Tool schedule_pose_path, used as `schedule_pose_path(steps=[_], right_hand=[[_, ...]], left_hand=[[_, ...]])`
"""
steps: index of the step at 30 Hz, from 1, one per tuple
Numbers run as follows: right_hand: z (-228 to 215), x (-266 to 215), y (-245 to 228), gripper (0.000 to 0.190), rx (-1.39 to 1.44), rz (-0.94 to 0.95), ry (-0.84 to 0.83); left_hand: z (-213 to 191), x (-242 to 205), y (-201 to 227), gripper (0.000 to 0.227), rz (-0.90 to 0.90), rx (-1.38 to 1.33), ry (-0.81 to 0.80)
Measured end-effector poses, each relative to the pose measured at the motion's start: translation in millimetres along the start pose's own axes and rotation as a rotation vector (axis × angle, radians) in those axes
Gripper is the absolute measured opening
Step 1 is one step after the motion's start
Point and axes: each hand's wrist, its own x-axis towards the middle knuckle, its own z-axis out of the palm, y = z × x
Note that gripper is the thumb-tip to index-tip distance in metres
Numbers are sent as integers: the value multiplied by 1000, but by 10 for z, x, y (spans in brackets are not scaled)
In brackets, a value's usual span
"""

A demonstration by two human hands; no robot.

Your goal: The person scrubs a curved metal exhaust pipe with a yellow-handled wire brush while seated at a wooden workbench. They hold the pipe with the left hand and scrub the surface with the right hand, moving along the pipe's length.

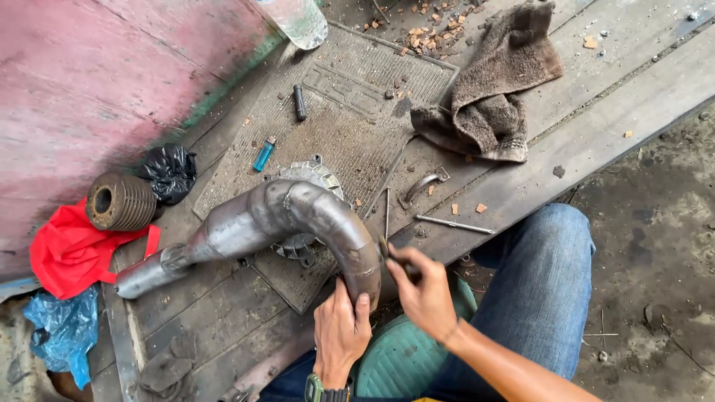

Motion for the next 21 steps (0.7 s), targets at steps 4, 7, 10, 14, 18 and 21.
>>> schedule_pose_path(steps=[4, 7, 10, 14, 18, 21], right_hand=[[-110, -90, 4, 11, -56, 25, -61], [26, 424, -112, 15, -69, -107, -45], [-94, 309, -223, 12, -84, -150, -110], [-155, 192, -149, 11, -85, -9, -127], [-84, 629, -380, 14, -170, -131, -206], [-164, 488, -349, 18, -170, -65, -204]], left_hand=[[16, 1, 23, 67, -14, -4, -4], [-28, 27, 55, 69, -6, -25, -15], [-70, 18, 78, 75, -7, -35, -31], [-36, 35, 66, 63, -8, -45, -17], [-34, 5, 73, 66, -8, -35, -13], [-57, 21, 48, 63, -16, -48, -39]])
